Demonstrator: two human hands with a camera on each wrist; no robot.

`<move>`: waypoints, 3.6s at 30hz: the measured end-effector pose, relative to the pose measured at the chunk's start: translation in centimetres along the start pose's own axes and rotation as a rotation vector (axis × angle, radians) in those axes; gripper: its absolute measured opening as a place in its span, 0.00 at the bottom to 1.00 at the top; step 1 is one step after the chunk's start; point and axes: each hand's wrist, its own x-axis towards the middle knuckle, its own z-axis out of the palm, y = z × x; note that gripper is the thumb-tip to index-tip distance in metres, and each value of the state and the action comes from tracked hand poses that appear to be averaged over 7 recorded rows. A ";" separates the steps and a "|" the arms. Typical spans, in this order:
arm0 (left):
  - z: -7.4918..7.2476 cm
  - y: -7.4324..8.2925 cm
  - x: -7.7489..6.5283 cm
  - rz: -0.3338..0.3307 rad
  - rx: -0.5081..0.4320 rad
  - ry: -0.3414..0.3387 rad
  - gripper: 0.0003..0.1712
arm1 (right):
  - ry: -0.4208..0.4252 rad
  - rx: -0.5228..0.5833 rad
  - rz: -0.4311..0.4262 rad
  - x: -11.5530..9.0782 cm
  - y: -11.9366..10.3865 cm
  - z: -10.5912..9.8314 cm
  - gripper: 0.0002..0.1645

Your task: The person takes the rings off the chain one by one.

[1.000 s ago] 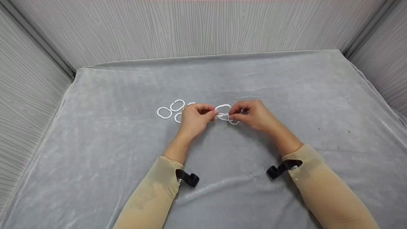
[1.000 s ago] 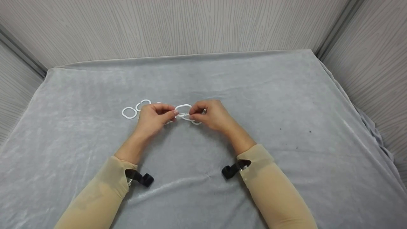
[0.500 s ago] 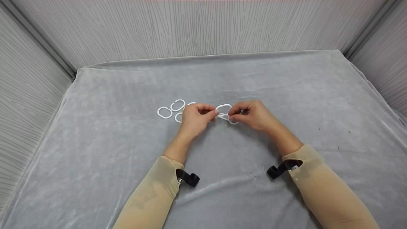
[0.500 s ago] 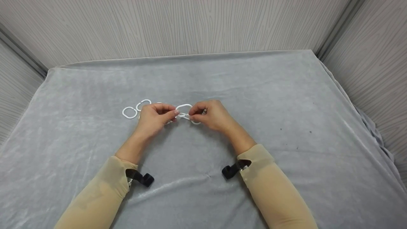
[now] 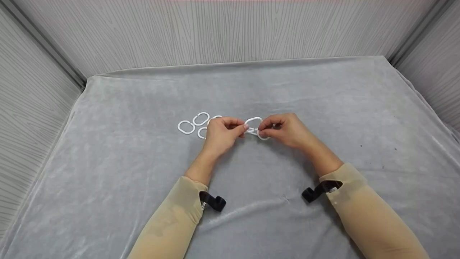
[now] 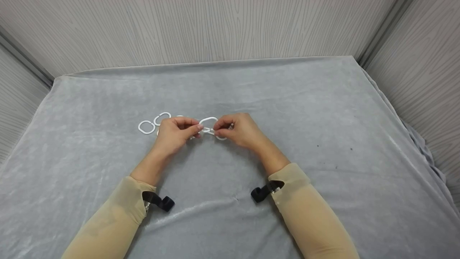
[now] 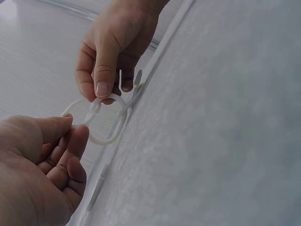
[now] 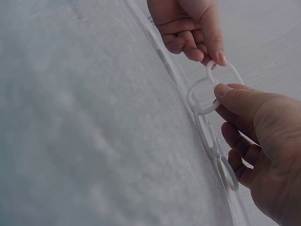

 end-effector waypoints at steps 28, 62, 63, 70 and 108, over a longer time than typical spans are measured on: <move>0.1 0.0 0.0 -0.028 -0.051 -0.020 0.06 | 0.027 0.017 0.006 0.0 0.0 0.3 0.03; 0.1 -0.2 0.1 -0.057 -0.078 -0.017 0.05 | 0.013 0.025 0.013 0.0 0.1 0.1 0.05; 0.1 -0.2 0.1 -0.057 -0.078 -0.017 0.05 | 0.013 0.027 0.013 0.0 0.0 0.1 0.04; 0.2 -0.1 0.1 -0.052 -0.081 -0.010 0.05 | 0.016 0.025 0.011 0.0 0.0 0.2 0.04; -1.0 0.4 0.3 -0.095 -0.115 0.144 0.06 | -0.004 0.066 0.021 0.0 0.3 0.2 0.04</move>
